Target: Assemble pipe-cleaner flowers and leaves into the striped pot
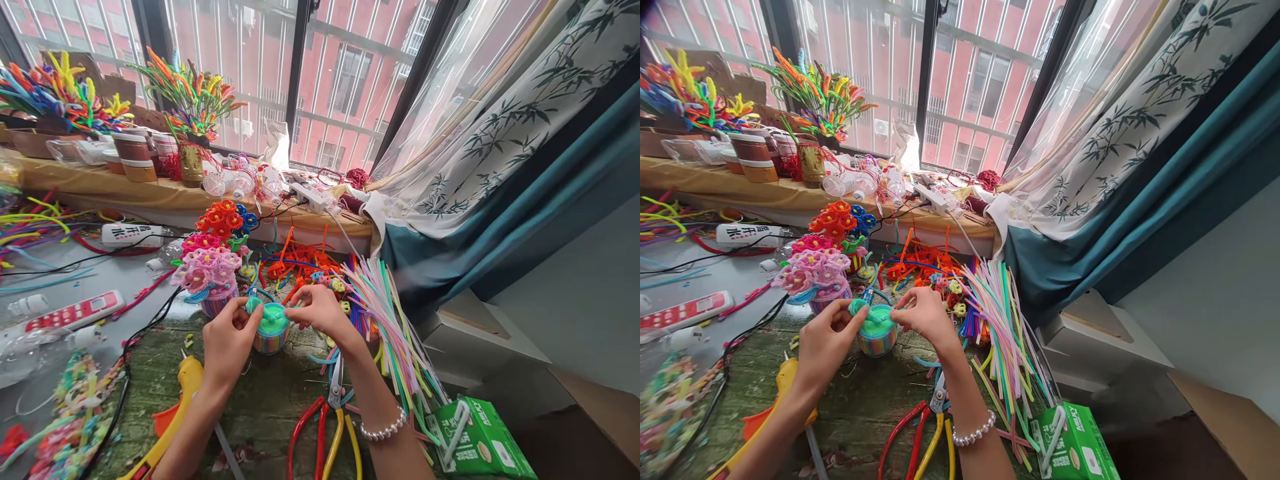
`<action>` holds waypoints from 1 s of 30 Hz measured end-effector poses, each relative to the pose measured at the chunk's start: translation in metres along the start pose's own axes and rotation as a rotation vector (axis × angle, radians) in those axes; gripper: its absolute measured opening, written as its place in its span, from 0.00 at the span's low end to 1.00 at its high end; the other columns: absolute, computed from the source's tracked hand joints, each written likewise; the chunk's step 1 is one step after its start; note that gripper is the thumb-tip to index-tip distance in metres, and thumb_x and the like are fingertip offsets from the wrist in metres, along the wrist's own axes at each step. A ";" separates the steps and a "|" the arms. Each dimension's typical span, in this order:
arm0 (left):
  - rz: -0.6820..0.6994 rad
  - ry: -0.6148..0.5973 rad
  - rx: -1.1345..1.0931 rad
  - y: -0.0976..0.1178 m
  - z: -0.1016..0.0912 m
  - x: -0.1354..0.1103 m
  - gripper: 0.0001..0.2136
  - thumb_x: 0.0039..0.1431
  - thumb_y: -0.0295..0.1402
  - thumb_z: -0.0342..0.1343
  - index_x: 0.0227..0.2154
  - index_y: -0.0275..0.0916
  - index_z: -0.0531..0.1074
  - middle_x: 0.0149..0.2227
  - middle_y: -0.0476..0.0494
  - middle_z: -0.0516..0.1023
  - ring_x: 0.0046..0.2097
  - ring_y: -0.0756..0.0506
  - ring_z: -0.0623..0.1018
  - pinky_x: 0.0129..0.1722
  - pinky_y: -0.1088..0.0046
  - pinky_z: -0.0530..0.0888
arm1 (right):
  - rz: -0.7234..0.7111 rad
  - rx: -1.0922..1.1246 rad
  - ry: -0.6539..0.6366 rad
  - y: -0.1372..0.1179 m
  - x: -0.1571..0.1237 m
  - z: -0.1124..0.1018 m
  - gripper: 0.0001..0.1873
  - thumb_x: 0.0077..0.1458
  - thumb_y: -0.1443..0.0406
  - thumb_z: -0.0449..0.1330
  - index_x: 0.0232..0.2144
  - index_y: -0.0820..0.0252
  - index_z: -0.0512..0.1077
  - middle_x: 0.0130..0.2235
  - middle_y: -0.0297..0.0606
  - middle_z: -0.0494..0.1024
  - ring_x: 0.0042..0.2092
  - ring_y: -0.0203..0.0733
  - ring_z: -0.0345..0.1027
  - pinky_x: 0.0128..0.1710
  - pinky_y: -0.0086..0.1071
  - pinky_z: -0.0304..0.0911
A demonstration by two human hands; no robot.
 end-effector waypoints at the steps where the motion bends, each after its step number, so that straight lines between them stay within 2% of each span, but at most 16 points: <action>1: 0.001 0.006 0.007 0.000 0.000 0.000 0.18 0.53 0.53 0.54 0.28 0.42 0.72 0.16 0.56 0.65 0.22 0.49 0.65 0.25 0.73 0.62 | 0.008 0.003 0.002 0.001 0.000 0.000 0.07 0.44 0.72 0.68 0.24 0.60 0.73 0.14 0.26 0.71 0.20 0.36 0.72 0.22 0.24 0.63; 8: 0.017 0.021 0.034 0.000 0.003 0.000 0.18 0.53 0.53 0.54 0.29 0.41 0.72 0.18 0.55 0.67 0.22 0.50 0.65 0.26 0.73 0.62 | 0.070 0.056 -0.031 0.003 0.000 -0.002 0.07 0.44 0.73 0.68 0.24 0.60 0.72 0.14 0.26 0.72 0.18 0.34 0.70 0.19 0.23 0.61; 15: 0.034 0.023 0.035 0.000 0.000 0.001 0.19 0.54 0.53 0.54 0.32 0.41 0.74 0.18 0.55 0.68 0.22 0.49 0.67 0.26 0.73 0.64 | 0.091 0.141 -0.106 0.015 0.005 -0.001 0.06 0.47 0.71 0.69 0.27 0.63 0.74 0.17 0.28 0.74 0.20 0.33 0.71 0.20 0.21 0.61; 25: 0.043 0.024 0.045 -0.004 0.000 0.004 0.18 0.52 0.52 0.54 0.32 0.42 0.76 0.17 0.55 0.68 0.22 0.49 0.67 0.25 0.73 0.64 | 0.070 0.190 -0.180 0.023 0.012 0.004 0.13 0.47 0.63 0.74 0.30 0.65 0.76 0.18 0.29 0.75 0.19 0.33 0.69 0.20 0.23 0.61; 30: 0.038 0.007 0.038 -0.005 0.000 0.003 0.20 0.53 0.53 0.54 0.34 0.41 0.77 0.19 0.54 0.70 0.23 0.48 0.67 0.26 0.73 0.64 | 0.027 0.169 -0.184 0.024 0.007 -0.013 0.19 0.53 0.53 0.70 0.36 0.64 0.76 0.23 0.31 0.76 0.23 0.34 0.72 0.23 0.24 0.64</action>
Point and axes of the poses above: each hand's wrist, its own x-axis towards the middle knuckle, its own z-axis out of the palm, y = z × x, the point moved 3 cm from there along x, towards the middle knuckle
